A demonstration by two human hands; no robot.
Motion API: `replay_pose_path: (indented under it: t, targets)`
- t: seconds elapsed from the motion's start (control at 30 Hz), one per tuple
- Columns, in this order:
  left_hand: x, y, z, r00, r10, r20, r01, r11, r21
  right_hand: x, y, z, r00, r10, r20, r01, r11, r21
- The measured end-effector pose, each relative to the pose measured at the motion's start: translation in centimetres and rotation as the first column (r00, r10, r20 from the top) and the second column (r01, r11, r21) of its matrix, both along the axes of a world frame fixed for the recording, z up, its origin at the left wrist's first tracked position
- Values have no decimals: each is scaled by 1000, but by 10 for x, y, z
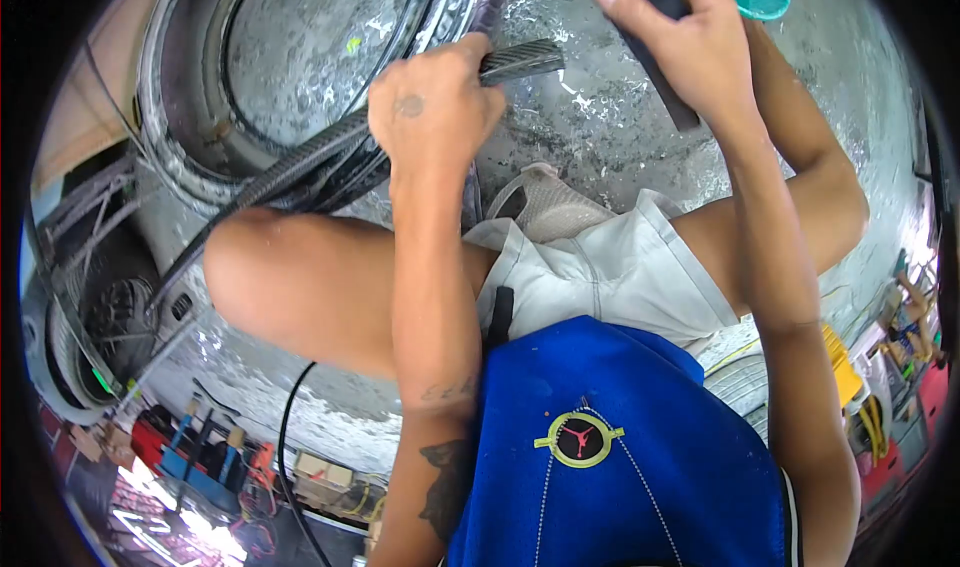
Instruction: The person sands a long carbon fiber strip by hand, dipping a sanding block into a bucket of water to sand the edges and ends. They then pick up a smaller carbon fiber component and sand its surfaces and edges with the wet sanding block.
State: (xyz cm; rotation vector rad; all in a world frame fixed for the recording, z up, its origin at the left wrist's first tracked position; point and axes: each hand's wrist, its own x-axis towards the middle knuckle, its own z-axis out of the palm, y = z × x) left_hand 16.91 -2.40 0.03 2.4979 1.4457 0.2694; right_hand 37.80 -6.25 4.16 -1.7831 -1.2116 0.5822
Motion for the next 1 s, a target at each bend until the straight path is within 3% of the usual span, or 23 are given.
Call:
replay_pose_path:
  t: [0.1, 0.23, 0.33, 0.37, 0.47, 0.5, 0.53, 0.57, 0.6, 0.63, 0.67, 0.73, 0.87, 0.93, 0.97, 1.0]
  targets:
    - [2, 0, 0, 997, 51, -49, -50, 999, 15, 27, -34, -40, 902, 419, 105, -421, 907, -6]
    - [2, 2, 0, 999, 21, -38, -20, 1000, 16, 6, -57, -42, 868, 489, -85, -497, 860, -120]
    - [4, 1, 2, 998, 43, -42, -43, 999, 15, -5, -56, -63, 821, 563, 90, -556, 826, -97]
    - [3, 2, 0, 999, 8, -33, -7, 1000, 30, -1, -53, -65, 809, 573, 133, -546, 815, -194]
    - [5, 0, -2, 998, 38, -47, -36, 999, 38, 7, -36, -79, 822, 529, 211, -481, 843, -240]
    - [4, -1, -2, 998, 48, -35, -46, 998, 45, 8, -32, -97, 886, 407, 220, -424, 905, 34]
    - [5, 0, -2, 998, 35, -42, -34, 999, 43, 6, -30, -86, 893, 397, 213, -413, 910, 35]
    - [5, 0, -2, 998, 37, -41, -35, 999, 41, 5, -28, -63, 935, 301, -186, -318, 946, -67]
    - [5, -1, -1, 998, 42, -41, -40, 998, 39, 8, -25, -47, 832, 120, -542, -265, 944, -197]
    - [7, -2, 0, 999, 42, -14, -41, 999, 29, 17, -23, -46, 880, 214, -425, -279, 955, -97]
    - [7, -2, -1, 999, 37, -19, -36, 999, 27, 14, -22, -55, 878, 209, -430, -275, 956, -97]
    - [5, -1, -3, 999, 32, -23, -31, 997, 64, 4, -18, -73, 850, 132, -510, -69, 988, 141]
    - [4, 0, -6, 1000, 15, -3, -15, 998, 68, 5, -25, -59, 823, 110, -557, -71, 993, 90]
    - [2, 2, -4, 1000, -10, -3, 10, 997, 77, 18, -25, -31, 848, 125, -516, -307, 908, -285]
    - [2, 4, -1, 1000, -17, -11, 18, 996, 85, 7, -31, -51, 879, 174, -443, -240, 966, -95]
    - [1, 7, 4, 997, 11, 75, -15, 998, 57, 7, -35, -51, 876, 172, -450, -232, 969, -83]
